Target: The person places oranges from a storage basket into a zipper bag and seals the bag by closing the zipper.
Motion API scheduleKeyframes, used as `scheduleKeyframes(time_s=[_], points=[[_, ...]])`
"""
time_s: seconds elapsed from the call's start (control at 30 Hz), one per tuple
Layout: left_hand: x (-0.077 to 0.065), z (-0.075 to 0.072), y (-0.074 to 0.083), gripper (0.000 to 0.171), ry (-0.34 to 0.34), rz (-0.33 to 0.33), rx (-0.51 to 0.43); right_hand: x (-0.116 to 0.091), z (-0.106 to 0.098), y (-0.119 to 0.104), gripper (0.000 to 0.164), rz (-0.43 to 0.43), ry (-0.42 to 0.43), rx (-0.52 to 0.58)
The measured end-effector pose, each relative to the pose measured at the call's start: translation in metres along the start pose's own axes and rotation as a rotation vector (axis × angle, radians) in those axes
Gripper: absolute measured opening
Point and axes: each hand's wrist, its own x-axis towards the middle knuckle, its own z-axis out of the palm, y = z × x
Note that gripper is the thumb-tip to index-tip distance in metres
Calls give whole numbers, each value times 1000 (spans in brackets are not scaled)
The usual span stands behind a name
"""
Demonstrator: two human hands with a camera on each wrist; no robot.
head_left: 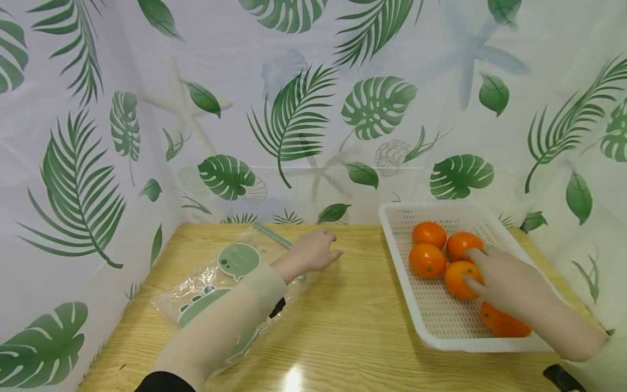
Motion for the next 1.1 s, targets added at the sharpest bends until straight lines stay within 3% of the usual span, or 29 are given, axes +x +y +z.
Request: scheduleKeyframes(time_s=[0.3,0.6,1.1], points=[[0,-5,-16,50,12,-22,-11,17,-2,-23,47,-24,36,51],[-5,-8,-32,49,10,-50,-36,32,-7,-49,50,-52,47,25],[-28,-4,-63,46,34,-92,-80,39,-14,-85,45,-121,97,74]])
